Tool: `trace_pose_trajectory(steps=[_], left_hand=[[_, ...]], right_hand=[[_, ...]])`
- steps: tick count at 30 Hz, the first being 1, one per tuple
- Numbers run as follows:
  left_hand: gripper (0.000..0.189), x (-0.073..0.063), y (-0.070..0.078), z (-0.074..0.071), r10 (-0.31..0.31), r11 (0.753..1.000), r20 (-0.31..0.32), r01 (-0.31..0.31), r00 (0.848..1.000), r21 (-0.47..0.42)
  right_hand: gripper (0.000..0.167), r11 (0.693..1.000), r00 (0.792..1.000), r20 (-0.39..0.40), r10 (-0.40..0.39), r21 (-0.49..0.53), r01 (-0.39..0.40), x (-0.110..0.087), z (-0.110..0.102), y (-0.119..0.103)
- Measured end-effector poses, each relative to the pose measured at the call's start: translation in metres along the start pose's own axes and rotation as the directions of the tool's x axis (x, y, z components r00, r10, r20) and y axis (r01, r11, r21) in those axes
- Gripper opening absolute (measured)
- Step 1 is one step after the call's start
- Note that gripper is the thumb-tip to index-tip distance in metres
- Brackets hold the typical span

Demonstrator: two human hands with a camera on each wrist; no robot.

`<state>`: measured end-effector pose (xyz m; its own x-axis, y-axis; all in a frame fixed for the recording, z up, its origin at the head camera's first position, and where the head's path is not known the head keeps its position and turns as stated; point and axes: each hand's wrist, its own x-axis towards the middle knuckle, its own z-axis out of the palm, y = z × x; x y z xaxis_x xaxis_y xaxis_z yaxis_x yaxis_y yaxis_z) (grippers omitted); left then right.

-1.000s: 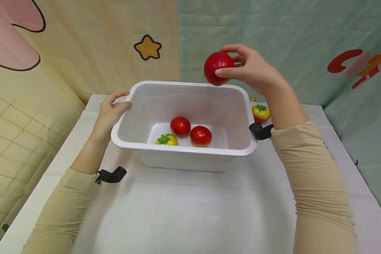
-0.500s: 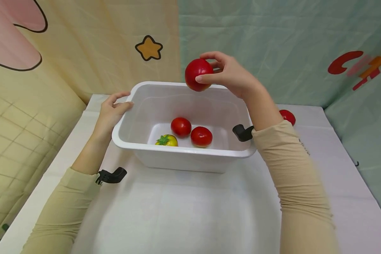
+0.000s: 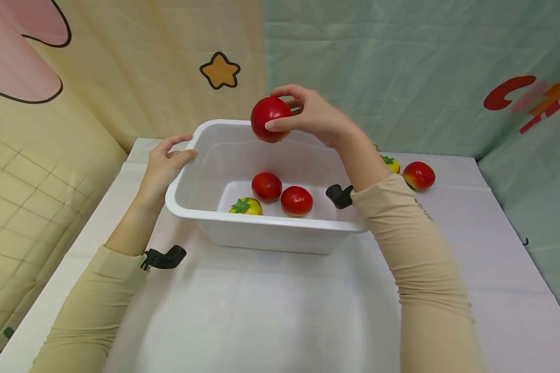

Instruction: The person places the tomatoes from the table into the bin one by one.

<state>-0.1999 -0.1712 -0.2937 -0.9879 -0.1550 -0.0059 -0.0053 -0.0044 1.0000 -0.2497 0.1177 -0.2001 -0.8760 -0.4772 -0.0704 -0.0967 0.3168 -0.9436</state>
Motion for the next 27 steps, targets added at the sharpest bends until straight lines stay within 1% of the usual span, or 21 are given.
trace_pose_trajectory(steps=[9,14,21,27], left_hand=[[0.038,0.0,-0.001,0.001,0.005,1.0,0.0,-0.005,1.0,-0.021],[0.039,0.0,0.0,-0.001,0.016,1.0,0.0,-0.016,1.0,-0.01],[0.038,0.001,0.001,-0.002,0.012,1.0,-0.003,-0.012,1.0,-0.016],[0.038,0.001,0.0,-0.002,0.022,1.0,-0.013,-0.022,1.0,-0.007]], right_hand=[[0.059,0.999,0.998,0.055,0.002,-0.036,0.0,0.014,0.015,0.004],[0.059,0.999,0.996,0.089,-0.007,-0.05,0.012,0.02,0.021,0.007],[0.063,0.996,0.992,0.124,0.014,-0.089,-0.003,0.028,0.031,0.006],[0.065,0.995,0.987,0.158,-0.001,-0.103,0.017,0.036,0.041,0.005]])
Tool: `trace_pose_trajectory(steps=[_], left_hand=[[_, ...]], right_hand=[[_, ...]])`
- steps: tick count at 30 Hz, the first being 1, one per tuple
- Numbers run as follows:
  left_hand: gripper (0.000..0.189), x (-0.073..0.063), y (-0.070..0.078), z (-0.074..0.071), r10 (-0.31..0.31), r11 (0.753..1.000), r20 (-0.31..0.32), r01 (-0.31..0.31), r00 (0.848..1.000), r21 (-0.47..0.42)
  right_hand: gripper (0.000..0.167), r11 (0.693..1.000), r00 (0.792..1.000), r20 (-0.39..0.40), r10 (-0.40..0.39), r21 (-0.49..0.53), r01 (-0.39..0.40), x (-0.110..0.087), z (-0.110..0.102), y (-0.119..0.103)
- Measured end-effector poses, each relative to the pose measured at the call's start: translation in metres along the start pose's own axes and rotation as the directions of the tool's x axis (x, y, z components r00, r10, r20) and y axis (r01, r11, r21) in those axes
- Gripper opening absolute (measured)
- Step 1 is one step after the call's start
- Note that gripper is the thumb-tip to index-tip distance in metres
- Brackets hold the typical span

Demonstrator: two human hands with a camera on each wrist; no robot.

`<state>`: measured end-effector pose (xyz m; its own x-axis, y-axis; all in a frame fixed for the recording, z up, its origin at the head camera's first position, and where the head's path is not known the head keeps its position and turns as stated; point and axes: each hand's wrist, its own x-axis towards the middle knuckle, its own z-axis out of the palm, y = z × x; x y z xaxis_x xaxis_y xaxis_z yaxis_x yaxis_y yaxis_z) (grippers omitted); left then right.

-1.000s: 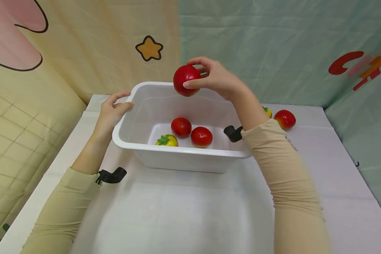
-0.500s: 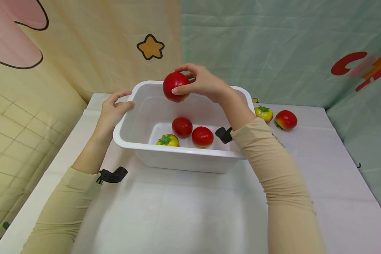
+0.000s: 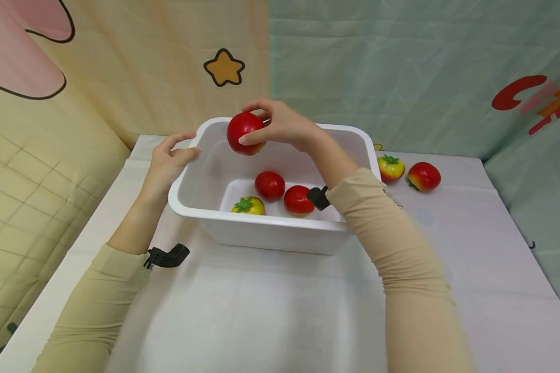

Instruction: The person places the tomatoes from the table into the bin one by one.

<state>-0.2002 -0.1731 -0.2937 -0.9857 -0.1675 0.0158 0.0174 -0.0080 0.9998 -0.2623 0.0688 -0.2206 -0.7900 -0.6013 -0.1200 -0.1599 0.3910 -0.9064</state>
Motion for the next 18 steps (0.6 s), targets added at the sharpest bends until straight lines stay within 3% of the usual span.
trace_pose_trajectory(steps=[18], left_hand=[[0.039,-0.004,0.002,0.005,-0.004,1.0,0.015,0.003,1.0,0.027]], right_hand=[[0.063,0.998,1.0,0.009,0.006,-0.057,-0.006,0.016,0.009,0.002]])
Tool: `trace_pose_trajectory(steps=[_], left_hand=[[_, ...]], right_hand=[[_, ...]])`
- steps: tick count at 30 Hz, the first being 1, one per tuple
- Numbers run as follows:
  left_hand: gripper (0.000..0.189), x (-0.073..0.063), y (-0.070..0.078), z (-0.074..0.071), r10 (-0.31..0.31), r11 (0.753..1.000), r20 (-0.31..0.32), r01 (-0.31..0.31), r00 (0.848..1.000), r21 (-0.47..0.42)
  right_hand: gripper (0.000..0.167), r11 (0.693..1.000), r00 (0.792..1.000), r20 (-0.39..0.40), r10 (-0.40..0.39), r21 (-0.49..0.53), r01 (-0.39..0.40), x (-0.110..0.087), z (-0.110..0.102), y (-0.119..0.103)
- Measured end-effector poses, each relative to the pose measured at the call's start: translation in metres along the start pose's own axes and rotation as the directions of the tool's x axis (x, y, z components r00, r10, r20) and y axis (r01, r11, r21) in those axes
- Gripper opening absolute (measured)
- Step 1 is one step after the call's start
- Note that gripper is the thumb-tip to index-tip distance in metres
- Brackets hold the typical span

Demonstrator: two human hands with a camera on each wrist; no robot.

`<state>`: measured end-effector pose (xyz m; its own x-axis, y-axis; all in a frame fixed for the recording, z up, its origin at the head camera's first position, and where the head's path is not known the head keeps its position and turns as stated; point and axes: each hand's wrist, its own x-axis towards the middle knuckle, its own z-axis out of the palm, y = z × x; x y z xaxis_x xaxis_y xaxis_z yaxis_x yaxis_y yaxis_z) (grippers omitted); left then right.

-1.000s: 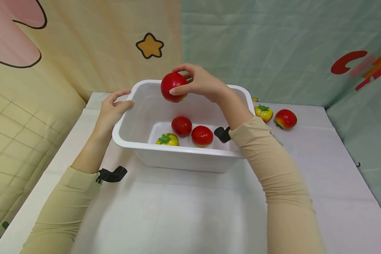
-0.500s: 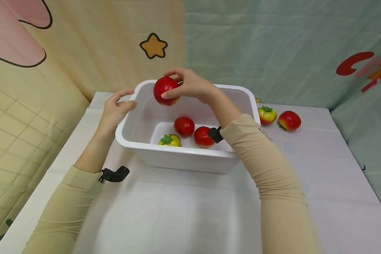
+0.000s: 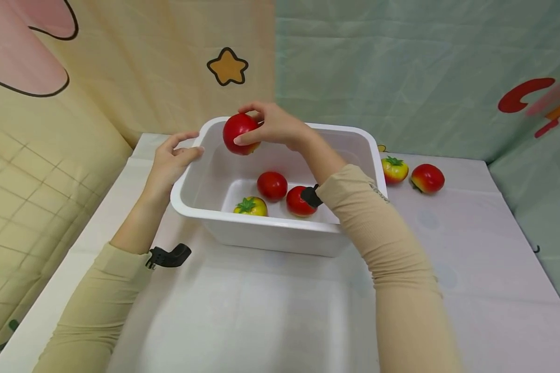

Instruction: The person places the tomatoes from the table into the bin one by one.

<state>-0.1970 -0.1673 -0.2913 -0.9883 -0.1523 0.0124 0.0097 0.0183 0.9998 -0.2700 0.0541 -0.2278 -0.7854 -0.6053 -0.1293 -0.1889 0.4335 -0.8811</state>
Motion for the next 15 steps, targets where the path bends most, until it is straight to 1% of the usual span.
trace_pose_trajectory(steps=[9,12,15], left_hand=[[0.037,0.001,-0.002,-0.001,0.001,1.0,0.004,-0.001,1.0,-0.005],[0.037,0.0,-0.002,-0.001,-0.005,1.0,-0.001,0.005,1.0,-0.009],[0.037,0.0,-0.002,0.0,-0.01,1.0,-0.004,0.01,1.0,-0.006]], right_hand=[[0.069,0.999,1.0,0.014,-0.027,-0.027,0.027,0.0,-0.002,0.001],[0.066,0.999,0.999,-0.003,-0.039,-0.034,0.039,-0.004,-0.006,-0.002],[0.063,0.997,0.996,-0.043,-0.073,0.004,0.073,-0.013,-0.015,-0.009]])
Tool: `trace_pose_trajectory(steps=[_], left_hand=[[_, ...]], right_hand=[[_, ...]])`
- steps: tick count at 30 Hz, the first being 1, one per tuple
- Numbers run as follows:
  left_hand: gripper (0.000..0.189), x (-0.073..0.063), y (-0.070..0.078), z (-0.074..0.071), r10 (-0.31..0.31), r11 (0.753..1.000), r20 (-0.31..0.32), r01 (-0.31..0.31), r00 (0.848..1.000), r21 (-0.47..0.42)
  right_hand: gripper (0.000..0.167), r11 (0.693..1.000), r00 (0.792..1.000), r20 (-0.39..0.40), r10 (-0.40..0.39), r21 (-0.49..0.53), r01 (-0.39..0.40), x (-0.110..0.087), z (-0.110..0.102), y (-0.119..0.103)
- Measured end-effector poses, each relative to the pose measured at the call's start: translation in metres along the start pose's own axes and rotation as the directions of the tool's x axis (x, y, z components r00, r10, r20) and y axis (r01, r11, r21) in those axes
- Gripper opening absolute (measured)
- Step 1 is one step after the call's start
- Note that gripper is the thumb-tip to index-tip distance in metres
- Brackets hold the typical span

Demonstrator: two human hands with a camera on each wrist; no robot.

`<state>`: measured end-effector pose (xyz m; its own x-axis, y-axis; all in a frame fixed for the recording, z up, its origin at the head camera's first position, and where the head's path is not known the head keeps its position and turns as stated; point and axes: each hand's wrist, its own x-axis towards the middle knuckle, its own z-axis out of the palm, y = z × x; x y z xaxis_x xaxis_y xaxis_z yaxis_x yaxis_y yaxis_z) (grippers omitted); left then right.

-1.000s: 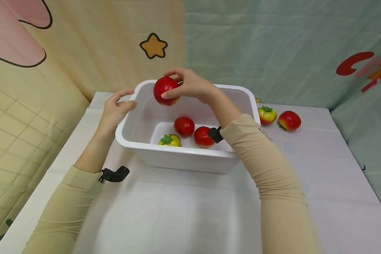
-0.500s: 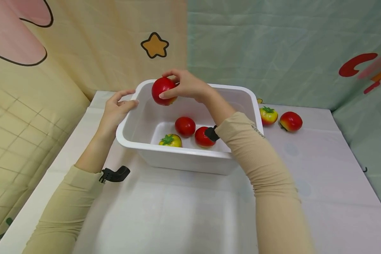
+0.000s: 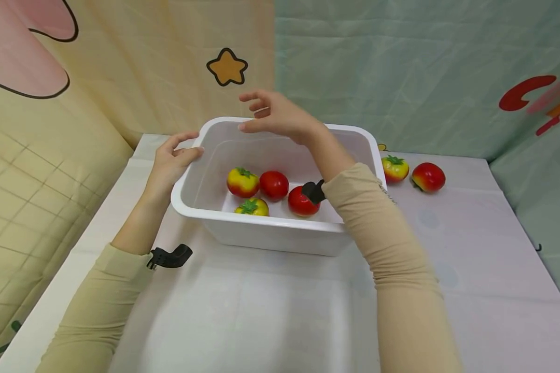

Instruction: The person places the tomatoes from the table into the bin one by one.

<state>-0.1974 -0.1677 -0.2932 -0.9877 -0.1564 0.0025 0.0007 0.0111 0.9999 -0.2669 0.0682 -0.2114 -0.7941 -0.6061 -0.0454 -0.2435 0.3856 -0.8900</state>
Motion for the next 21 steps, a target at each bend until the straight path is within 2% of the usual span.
trace_pose_trajectory(steps=[5,10,16,21], left_hand=[[0.038,0.0,0.0,0.001,-0.007,1.0,-0.005,0.007,1.0,0.01],[0.038,0.0,0.001,0.001,-0.01,1.0,-0.009,0.011,1.0,0.03],[0.037,0.003,0.0,0.0,-0.006,1.0,-0.016,0.007,1.0,0.031],[0.038,0.004,-0.001,-0.001,-0.015,1.0,-0.014,0.015,1.0,0.022]], right_hand=[[0.062,0.997,0.995,-0.089,-0.052,0.046,0.057,-0.022,-0.024,-0.014],[0.062,0.999,0.988,-0.151,-0.023,0.032,0.029,-0.049,-0.051,-0.015],[0.059,1.0,0.97,-0.244,0.016,-0.016,-0.02,-0.086,-0.084,0.001],[0.059,0.992,0.936,-0.342,0.083,-0.058,-0.109,-0.12,-0.106,0.024]])
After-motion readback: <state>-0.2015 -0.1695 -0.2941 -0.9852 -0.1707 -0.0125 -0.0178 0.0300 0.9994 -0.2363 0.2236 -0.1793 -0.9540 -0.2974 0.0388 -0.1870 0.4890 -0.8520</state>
